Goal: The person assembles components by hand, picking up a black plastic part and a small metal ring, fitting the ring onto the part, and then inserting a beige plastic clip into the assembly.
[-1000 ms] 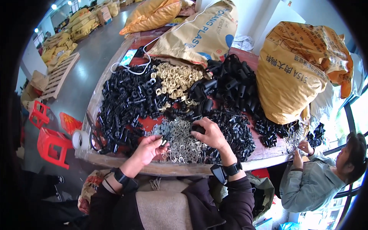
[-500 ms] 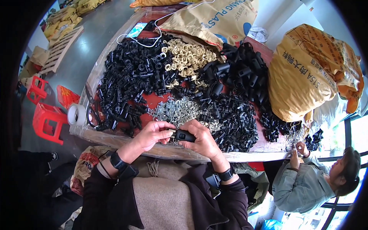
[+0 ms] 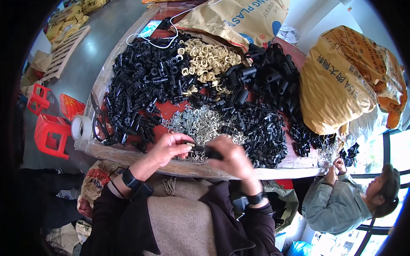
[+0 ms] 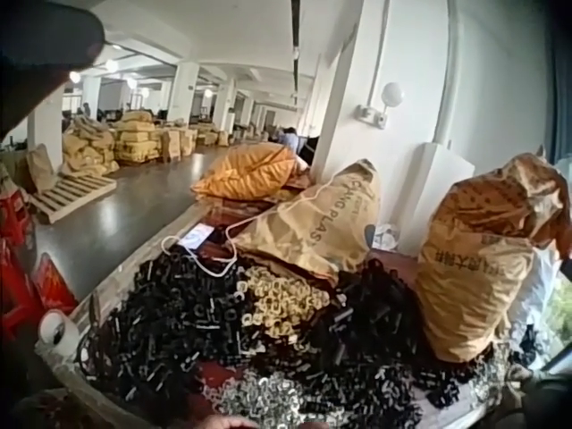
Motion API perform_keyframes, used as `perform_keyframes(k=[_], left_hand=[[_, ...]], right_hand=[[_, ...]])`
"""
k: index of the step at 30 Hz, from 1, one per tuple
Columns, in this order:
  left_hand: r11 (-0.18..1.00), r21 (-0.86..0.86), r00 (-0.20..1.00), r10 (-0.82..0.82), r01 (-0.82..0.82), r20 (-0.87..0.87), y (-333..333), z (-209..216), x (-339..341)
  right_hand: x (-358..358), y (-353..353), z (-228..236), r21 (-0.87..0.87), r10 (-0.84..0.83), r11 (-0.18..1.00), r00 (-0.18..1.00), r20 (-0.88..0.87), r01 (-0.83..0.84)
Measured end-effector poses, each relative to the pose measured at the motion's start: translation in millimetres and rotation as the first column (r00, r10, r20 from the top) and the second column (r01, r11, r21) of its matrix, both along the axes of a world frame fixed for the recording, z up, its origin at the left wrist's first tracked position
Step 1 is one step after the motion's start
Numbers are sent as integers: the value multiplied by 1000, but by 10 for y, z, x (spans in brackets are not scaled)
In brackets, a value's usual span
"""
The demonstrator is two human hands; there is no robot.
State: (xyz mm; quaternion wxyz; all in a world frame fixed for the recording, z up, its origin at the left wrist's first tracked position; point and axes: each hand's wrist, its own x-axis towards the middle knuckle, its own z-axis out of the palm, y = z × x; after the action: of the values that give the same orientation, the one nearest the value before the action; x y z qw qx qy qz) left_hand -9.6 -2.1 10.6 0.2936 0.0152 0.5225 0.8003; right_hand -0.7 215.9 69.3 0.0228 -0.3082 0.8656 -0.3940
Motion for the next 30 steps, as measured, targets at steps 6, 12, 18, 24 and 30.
perform_keyframes(k=[6, 12, 18, 24, 30], left_hand=[[999, -31, 996, -22, 20, -92, 45, 22, 43], [987, -121, 984, -122, 106, -134, 16, -11, 44], [985, -75, 988, -153, 152, -8, -9, -44, 63], [972, -179, 985, -164, 153, -50, -6, 5, 56], [982, -153, 988, -124, 110, -86, -61, 45, -18]], right_hand=[[50, -248, -160, -130, -70, 988, 990, 121, 86], [54, -215, -206, -108, -7, 994, 993, 121, 20], [156, -343, -237, -86, -91, 992, 995, 43, 95], [178, -450, -408, -191, -160, 969, 987, -5, 156], [61, -407, -492, -321, -1, 945, 984, 177, 59]])
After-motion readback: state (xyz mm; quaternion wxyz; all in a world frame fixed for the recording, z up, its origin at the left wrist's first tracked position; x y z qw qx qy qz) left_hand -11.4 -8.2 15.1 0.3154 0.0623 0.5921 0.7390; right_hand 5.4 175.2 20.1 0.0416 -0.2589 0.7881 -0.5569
